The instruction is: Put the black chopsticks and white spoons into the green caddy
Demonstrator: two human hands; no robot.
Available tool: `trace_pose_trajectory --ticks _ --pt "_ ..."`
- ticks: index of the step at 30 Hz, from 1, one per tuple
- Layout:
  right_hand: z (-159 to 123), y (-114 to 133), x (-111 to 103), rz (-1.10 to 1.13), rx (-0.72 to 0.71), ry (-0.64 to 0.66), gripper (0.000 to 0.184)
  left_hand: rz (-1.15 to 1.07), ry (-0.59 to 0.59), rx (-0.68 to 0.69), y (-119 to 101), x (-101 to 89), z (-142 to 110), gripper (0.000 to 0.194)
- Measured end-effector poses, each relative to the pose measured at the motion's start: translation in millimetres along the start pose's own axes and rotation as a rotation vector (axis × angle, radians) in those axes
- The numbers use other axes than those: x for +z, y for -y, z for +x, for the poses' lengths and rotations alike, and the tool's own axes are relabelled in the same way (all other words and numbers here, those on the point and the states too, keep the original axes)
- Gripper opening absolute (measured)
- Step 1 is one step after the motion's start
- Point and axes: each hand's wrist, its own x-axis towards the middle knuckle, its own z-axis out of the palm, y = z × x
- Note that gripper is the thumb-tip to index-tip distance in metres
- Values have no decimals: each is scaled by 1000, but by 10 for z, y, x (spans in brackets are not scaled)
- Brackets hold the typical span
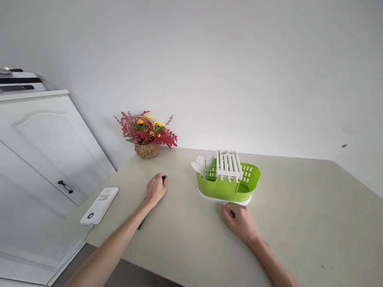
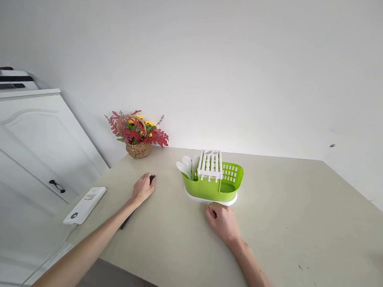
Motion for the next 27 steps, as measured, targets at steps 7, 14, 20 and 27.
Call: trace_pose_trajectory --ticks 7,14,20,27 --pt "-2 11 -6 -8 1 -6 41 47 -69 62 -33 58 -34 20" --pt "-2 15 -9 -13 6 -5 40 71 -110 91 -6 80 -28 22" --pt "-8 29 -16 -7 2 -4 40 101 -114 186 -121 -11 -55 26" --pt "-6 24 -18 -13 -1 2 41 -7 -217 453 -579 15 -462 25"
